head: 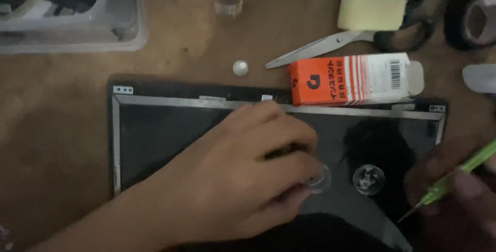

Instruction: Repairing a laptop screen by unscrewing the frame and hinges.

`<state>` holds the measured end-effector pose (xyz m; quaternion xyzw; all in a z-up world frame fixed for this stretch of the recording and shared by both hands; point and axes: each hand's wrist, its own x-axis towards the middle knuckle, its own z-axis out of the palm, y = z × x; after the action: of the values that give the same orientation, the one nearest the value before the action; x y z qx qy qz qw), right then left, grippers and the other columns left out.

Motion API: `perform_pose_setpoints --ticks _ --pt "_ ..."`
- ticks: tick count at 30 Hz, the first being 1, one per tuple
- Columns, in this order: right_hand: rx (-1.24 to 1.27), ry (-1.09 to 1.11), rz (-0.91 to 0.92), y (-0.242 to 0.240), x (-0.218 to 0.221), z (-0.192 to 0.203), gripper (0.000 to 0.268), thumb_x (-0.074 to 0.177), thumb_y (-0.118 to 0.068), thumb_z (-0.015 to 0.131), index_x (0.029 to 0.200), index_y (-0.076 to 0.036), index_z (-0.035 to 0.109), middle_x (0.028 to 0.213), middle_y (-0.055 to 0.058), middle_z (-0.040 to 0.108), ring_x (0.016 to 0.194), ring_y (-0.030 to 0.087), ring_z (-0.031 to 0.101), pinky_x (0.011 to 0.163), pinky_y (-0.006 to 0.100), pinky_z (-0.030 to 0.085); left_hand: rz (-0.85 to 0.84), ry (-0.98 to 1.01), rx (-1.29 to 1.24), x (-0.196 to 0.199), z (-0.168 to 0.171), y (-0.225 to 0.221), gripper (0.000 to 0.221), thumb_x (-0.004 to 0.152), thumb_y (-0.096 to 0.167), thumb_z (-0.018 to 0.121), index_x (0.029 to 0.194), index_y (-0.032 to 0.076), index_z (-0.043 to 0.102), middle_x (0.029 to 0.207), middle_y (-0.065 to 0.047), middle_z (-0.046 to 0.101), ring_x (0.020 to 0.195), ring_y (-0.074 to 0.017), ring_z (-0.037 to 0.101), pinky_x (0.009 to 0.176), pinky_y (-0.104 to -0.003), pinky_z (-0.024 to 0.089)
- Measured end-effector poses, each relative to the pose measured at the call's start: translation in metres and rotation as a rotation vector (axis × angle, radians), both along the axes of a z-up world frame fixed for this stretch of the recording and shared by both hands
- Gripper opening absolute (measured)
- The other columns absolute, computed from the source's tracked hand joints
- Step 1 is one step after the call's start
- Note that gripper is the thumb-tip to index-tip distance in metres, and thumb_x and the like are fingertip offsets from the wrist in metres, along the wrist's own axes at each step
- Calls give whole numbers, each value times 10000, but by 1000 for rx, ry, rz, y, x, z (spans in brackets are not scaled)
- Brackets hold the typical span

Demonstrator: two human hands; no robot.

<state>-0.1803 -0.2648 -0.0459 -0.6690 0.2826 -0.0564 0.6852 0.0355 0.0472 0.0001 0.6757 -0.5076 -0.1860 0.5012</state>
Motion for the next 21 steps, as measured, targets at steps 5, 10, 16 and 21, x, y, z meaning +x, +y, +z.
perform_pose_setpoints --ticks 5,10,16,21 --pt "-7 47 27 7 -9 3 135 986 -98 582 1035 27 574 710 176 554 583 245 554 485 389 489 30 -152 -23 -3 8 -4 236 786 68 795 1011 53 724 1148 -111 647 1057 -279 606 898 -429 497" --pt "-149 85 22 41 11 26 186 930 9 532 1099 61 591 839 224 590 724 290 586 584 394 511 51 -202 69 -17 1 -3 219 892 110 780 1102 77 728 1249 -68 652 1101 -224 598 961 -400 495" --pt "-281 -31 9 67 50 63 890 882 93 568 1670 -115 208 905 197 655 754 268 699 597 388 565 76 -229 168 -17 20 -9 219 799 101 734 1017 100 754 1102 -46 672 1032 -242 613 922 -403 473" --pt "-355 4 -50 52 36 72 793 871 90 581 1574 -105 269 870 192 655 785 268 703 667 393 591 153 -168 271 -31 8 -9 134 812 176 749 934 128 777 973 -28 682 955 -240 620 841 -396 481"
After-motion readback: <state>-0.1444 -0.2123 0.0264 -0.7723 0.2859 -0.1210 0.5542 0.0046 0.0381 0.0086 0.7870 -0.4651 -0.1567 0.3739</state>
